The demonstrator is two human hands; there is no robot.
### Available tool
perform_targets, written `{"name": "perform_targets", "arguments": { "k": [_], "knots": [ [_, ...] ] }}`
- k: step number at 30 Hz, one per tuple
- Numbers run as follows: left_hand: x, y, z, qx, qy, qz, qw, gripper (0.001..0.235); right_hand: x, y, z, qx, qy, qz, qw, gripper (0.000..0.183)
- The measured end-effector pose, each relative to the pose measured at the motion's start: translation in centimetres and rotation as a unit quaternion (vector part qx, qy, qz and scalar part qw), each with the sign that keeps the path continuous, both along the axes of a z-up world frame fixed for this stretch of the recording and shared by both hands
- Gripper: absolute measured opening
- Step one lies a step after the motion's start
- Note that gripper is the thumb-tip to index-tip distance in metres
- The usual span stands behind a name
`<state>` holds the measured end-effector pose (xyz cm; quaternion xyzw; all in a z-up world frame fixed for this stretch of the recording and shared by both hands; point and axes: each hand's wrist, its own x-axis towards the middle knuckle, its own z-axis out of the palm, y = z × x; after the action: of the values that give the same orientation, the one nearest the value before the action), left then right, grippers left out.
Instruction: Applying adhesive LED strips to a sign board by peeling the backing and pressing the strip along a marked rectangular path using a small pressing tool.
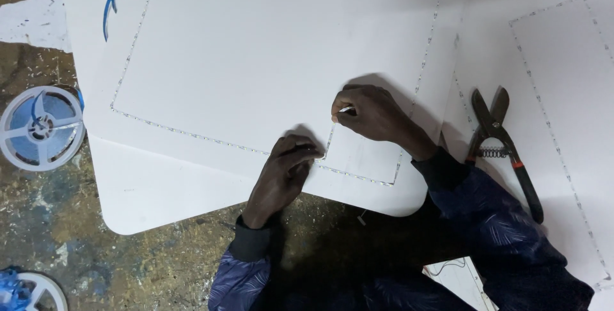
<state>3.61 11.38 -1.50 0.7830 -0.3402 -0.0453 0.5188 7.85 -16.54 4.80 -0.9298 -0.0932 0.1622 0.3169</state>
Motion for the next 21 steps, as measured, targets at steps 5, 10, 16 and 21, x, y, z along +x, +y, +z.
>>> {"name": "perform_targets", "arguments": {
  "k": [5,10,16,21],
  "knots": [
    [0.4,0.3,0.9,0.009,-0.003,-0.029,1.000,0.037,0.0,0.1,-0.3,0.004,-0.015,0.003,1.000,0.011],
    [1.4,0.7,1.4,-0.030,0.074,-0.048,0.996,0.037,-0.1,0.1,0.1,0.003,-0.008,0.000,1.000,0.009],
    [1.2,0.3,0.7,-0.022,0.038,-0.036,0.998,0.027,-0.2,0.4,0.5,-0.001,-0.003,-0.016,1.000,0.010],
    [0.9,0.3,0.7,0.015,-0.055,-0.068,0.996,0.028,0.1,0.5,0.5,0.000,0.009,-0.022,1.000,0.009]
  ]
}}
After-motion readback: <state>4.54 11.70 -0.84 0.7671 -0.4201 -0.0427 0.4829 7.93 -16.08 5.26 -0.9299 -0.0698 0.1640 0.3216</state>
